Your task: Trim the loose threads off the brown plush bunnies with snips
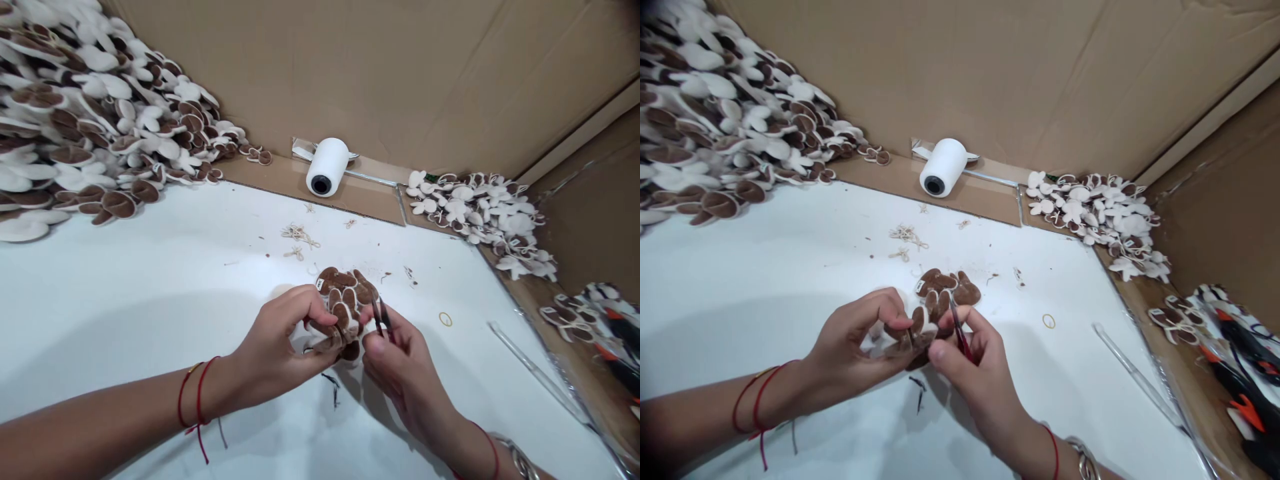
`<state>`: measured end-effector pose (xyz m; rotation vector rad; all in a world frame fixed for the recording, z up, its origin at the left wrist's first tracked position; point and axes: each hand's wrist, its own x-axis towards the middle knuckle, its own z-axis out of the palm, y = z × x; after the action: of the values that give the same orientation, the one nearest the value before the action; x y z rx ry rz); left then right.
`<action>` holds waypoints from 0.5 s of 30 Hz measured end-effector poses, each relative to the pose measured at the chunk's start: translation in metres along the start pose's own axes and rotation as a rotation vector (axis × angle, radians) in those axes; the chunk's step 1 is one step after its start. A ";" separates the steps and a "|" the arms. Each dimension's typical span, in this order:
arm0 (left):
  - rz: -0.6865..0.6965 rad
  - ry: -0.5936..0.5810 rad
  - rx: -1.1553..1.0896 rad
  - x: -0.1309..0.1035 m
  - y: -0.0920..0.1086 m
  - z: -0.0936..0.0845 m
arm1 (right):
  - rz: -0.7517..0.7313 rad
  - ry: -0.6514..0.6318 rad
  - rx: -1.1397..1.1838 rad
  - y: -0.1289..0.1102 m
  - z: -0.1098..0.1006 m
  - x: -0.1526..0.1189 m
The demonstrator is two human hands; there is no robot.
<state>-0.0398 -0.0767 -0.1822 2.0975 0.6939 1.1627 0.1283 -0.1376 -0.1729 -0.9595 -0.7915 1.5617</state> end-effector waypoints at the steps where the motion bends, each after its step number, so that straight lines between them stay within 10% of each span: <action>1: 0.008 -0.018 -0.009 0.000 0.000 0.000 | -0.003 0.017 -0.044 0.000 0.001 0.001; 15: -0.173 -0.201 -0.166 0.009 0.007 -0.009 | -0.114 0.166 -0.368 -0.005 0.007 -0.001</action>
<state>-0.0424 -0.0725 -0.1687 1.9398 0.6470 0.8705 0.1243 -0.1373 -0.1654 -1.2688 -1.0173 1.2425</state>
